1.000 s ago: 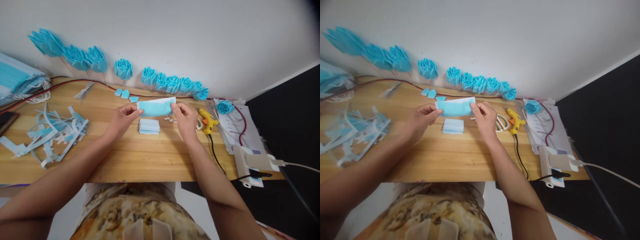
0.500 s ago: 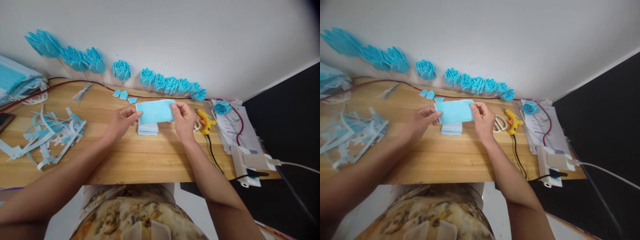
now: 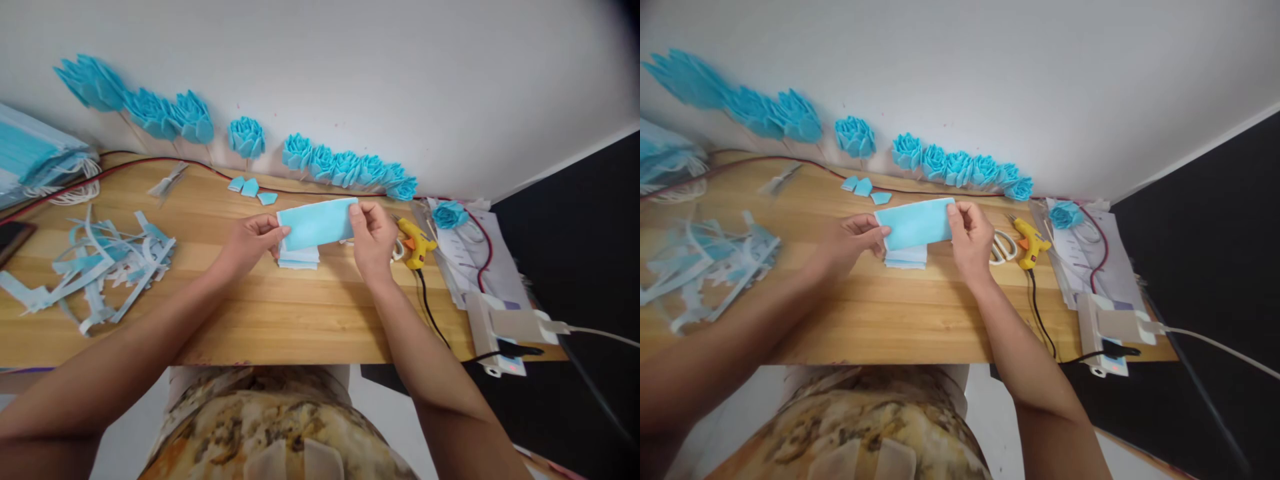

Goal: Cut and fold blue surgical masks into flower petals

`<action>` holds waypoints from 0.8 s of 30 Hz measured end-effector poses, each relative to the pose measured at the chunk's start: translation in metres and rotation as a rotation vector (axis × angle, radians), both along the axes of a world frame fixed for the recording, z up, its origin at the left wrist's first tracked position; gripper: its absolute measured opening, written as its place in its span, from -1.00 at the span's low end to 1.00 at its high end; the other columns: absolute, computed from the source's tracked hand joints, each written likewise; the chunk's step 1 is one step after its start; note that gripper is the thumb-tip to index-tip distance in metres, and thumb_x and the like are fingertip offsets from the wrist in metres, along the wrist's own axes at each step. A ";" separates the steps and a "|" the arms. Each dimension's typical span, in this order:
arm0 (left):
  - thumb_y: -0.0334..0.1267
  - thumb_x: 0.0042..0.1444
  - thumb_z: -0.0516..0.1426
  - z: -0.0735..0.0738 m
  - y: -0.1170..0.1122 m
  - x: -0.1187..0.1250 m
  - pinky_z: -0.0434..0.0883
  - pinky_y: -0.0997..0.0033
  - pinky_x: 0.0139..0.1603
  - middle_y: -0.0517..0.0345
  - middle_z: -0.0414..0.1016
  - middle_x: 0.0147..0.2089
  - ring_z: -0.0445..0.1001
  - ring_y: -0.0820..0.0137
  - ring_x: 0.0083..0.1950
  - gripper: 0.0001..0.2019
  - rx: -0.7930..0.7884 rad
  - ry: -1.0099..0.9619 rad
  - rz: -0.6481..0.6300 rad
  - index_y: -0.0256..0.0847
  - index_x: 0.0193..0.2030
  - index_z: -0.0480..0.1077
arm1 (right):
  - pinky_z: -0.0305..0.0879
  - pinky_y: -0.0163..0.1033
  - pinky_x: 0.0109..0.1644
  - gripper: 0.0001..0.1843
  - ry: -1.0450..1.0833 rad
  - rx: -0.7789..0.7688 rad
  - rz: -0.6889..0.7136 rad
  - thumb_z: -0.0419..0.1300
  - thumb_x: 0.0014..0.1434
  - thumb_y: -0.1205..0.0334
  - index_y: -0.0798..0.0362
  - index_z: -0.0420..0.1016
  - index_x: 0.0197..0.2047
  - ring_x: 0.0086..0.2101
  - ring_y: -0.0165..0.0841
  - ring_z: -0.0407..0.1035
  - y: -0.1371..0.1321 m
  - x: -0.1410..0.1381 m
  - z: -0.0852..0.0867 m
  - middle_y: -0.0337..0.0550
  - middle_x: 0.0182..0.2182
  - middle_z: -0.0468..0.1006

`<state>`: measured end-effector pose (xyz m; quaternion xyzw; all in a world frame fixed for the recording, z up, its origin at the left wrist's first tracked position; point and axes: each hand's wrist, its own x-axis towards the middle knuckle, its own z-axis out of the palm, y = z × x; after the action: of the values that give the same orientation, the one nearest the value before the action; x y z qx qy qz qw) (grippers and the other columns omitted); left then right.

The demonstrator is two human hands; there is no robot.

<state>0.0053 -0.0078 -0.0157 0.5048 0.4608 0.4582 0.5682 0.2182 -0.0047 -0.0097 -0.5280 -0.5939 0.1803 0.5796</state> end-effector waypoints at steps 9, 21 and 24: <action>-0.18 -0.30 0.49 -0.007 0.002 0.006 0.50 0.50 -0.41 0.30 0.39 -0.47 0.41 0.55 -0.47 -0.63 -0.155 -0.289 -0.002 -0.26 -0.50 0.41 | 0.16 -0.31 -0.37 -0.68 -0.028 0.054 -0.046 0.17 0.29 -0.07 0.01 0.41 -0.34 -0.46 -0.43 0.18 -0.001 0.000 -0.002 -0.33 -0.52 0.32; -0.05 -0.07 0.41 -0.015 0.003 0.004 0.58 0.40 -0.15 0.23 0.48 -0.38 0.49 0.50 -0.32 -0.69 -0.117 -0.339 -0.056 -0.27 -0.36 0.55 | 0.19 -0.28 -0.31 -0.73 -0.189 0.096 -0.085 0.11 0.33 -0.02 -0.02 0.40 -0.28 -0.43 -0.41 0.27 -0.004 0.002 -0.004 -0.31 -0.48 0.41; -0.04 -0.11 0.43 -0.014 0.002 0.003 0.58 0.42 -0.22 0.19 0.49 -0.42 0.48 0.48 -0.36 -0.66 -0.145 -0.289 -0.052 -0.31 -0.41 0.56 | 0.19 -0.28 -0.29 -0.73 -0.182 0.104 -0.083 0.11 0.33 -0.02 -0.01 0.41 -0.27 -0.42 -0.40 0.28 -0.002 0.005 -0.004 -0.31 -0.47 0.42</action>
<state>0.0087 -0.0059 -0.0298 0.4029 0.3929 0.4768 0.6752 0.2232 -0.0071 -0.0136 -0.5356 -0.6303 0.0765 0.5568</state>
